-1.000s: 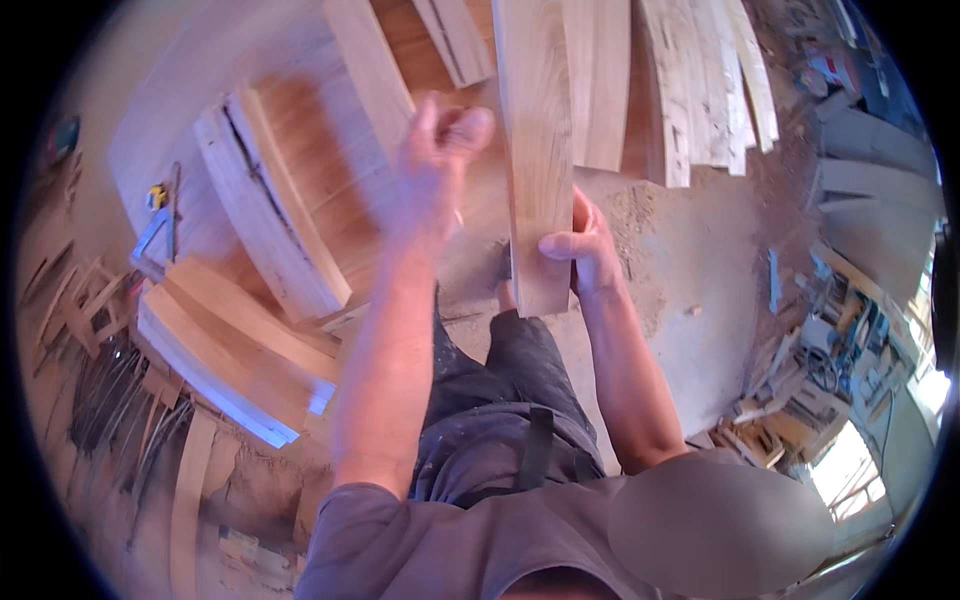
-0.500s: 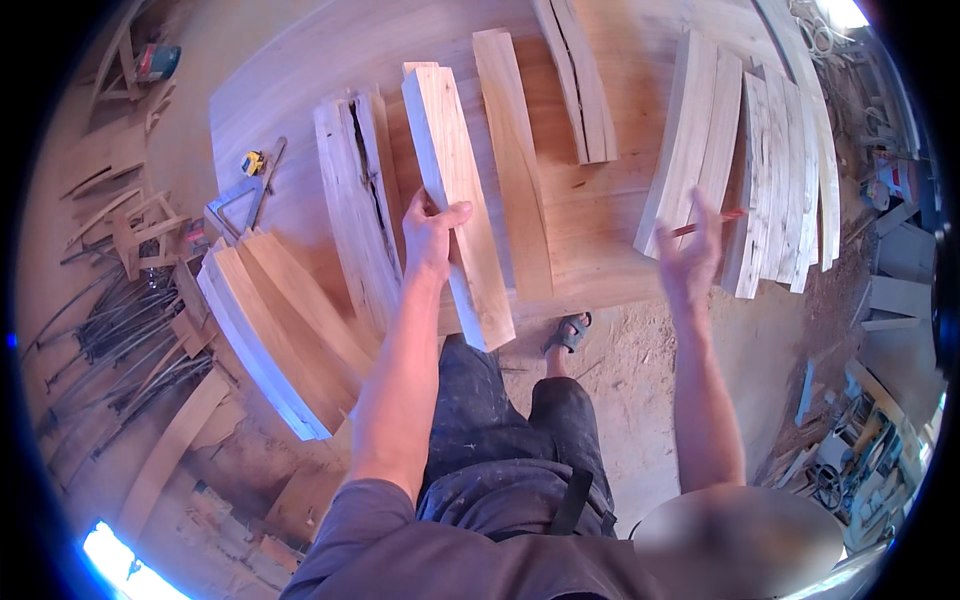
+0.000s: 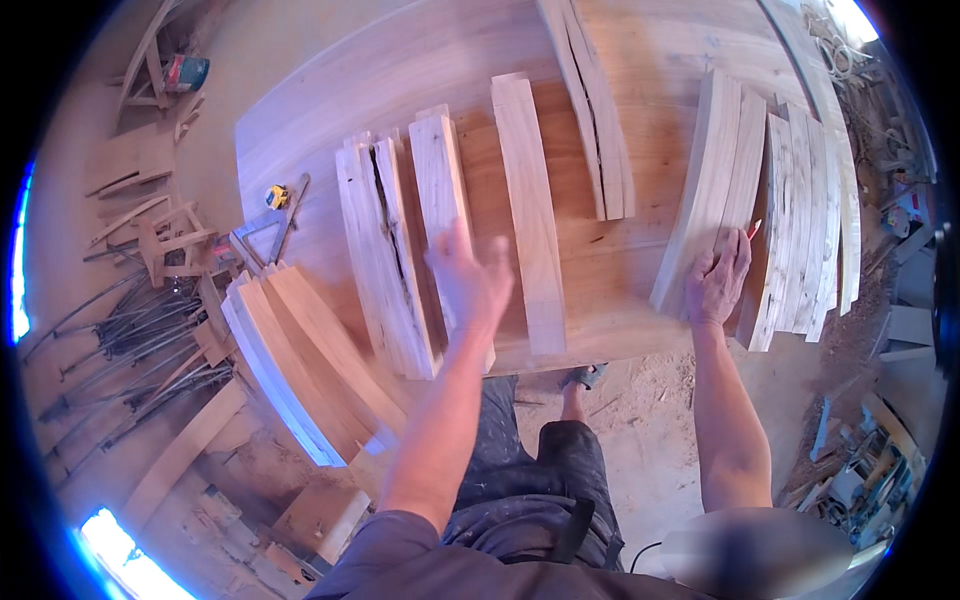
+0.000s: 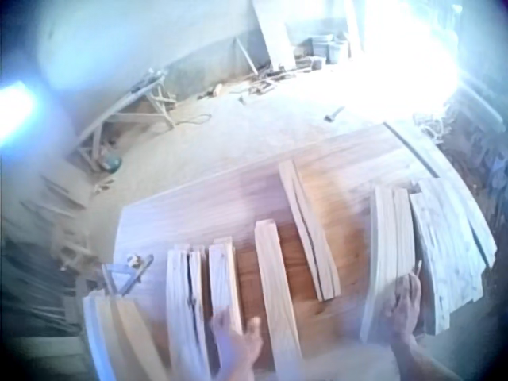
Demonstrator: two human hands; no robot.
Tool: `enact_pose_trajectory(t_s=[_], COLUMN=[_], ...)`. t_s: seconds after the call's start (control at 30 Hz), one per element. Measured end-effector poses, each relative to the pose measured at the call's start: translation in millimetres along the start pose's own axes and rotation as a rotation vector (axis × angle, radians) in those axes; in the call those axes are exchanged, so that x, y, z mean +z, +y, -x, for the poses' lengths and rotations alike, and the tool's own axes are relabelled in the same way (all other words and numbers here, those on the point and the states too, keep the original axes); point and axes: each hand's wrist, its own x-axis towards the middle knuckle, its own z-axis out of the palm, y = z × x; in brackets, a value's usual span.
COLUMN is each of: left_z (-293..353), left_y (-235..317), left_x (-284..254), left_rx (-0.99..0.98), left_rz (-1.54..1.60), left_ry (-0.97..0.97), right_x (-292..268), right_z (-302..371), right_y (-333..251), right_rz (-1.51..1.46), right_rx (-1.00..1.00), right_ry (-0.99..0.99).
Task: The person sorts and arranges wooden planks on a workbench, picking them up, inspecting them, and placing them in organized stacks. The person uses a pencil to mark some planks during the process.
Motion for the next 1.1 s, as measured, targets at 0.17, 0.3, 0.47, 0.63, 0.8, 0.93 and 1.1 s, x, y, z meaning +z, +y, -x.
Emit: enact_pose_trajectory(t_s=[0.17,0.3,0.47,0.63,0.8,0.93,1.1], left_z=[-8,-28,-27,-19,-17,-24,-22], left_y=[72,61,12,15,5,-1,3], left_x=[30,20,20,20,23,29,26], left_rx=[-0.181,-0.325,-0.476,-0.440,-0.503,-0.480,-0.534], left_rz=[0.112,0.360,0.903,1.068,0.994,1.093,1.093], left_ry=[-0.277,-0.369,-0.515,-0.468,-0.506,-0.534,-0.553], right_x=[0,-2,-5,-2,2,4,4], right_z=[1,-2,-4,-2,2,-3,-2], right_y=[-1,0,-7,-4,-1,-2,2], right_rz=[-0.012,0.009,-0.015,-0.003,0.011,0.027,0.025], right_rx=[0.002,-0.007,-0.003,-0.043,-0.025,-0.031,-0.055], right_ry=[-0.027,0.000,0.010,0.025,-0.003,0.025,0.032])
